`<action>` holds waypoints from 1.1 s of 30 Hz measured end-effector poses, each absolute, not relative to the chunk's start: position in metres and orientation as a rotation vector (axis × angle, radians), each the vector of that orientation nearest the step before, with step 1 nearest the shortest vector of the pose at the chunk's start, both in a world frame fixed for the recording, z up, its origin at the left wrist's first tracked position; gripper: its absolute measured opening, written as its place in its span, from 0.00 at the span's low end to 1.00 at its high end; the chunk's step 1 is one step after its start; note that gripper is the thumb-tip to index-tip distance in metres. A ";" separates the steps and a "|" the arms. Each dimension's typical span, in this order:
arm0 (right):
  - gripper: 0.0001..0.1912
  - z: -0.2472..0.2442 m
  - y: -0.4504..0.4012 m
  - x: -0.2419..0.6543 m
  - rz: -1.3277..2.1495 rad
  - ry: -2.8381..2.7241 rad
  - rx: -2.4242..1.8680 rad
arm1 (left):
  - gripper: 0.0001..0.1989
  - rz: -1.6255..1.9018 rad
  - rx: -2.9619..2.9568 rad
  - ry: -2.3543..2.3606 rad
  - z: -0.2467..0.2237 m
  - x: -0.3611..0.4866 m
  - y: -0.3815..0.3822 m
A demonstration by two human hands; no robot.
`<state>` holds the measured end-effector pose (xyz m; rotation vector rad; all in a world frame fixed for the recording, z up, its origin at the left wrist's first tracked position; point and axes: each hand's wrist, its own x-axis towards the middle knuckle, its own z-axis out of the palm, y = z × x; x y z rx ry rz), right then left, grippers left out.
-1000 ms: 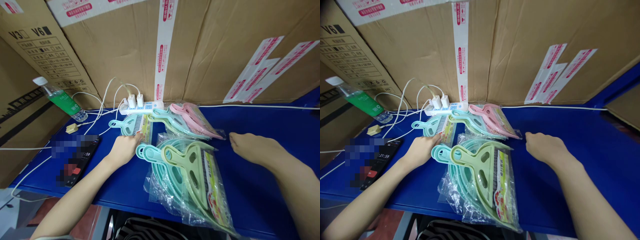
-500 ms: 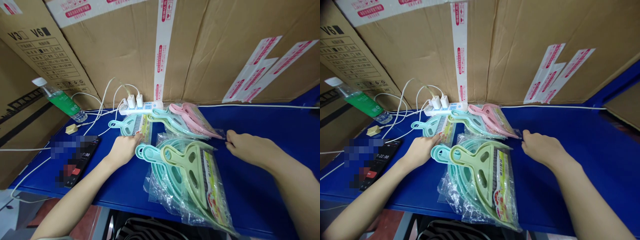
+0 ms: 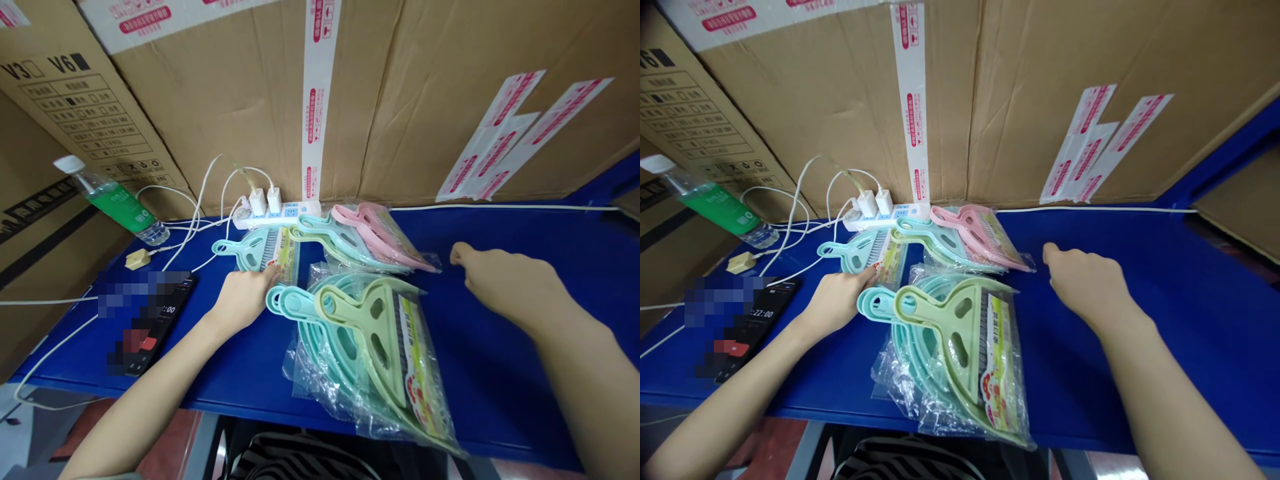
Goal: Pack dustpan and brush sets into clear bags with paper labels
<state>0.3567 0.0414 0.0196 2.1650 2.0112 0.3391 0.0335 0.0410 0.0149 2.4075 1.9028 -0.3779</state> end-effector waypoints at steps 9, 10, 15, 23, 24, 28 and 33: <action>0.34 0.011 0.034 0.338 0.773 2.741 2.117 | 0.15 -0.212 2.346 1.870 0.018 0.033 0.036; 0.36 0.008 0.030 0.337 0.766 2.875 2.021 | 0.15 -0.197 2.346 1.843 0.019 0.032 0.036; 0.41 -0.006 -0.009 0.320 0.290 3.193 1.688 | 0.22 -0.106 2.361 1.714 0.018 0.024 0.035; 0.44 -0.037 -0.058 0.328 -0.419 3.177 1.612 | 0.21 0.100 2.413 1.345 0.012 0.034 0.022; 0.44 -0.038 -0.060 0.333 -0.451 3.177 1.623 | 0.20 0.090 2.417 1.337 0.012 0.037 0.020; 0.42 -0.036 -0.065 0.356 -0.519 3.169 1.619 | 0.20 0.020 2.484 1.176 0.014 0.049 0.011; 0.41 -0.021 -0.069 0.392 -0.398 3.104 1.633 | 0.12 -0.153 2.460 1.130 0.022 0.082 0.006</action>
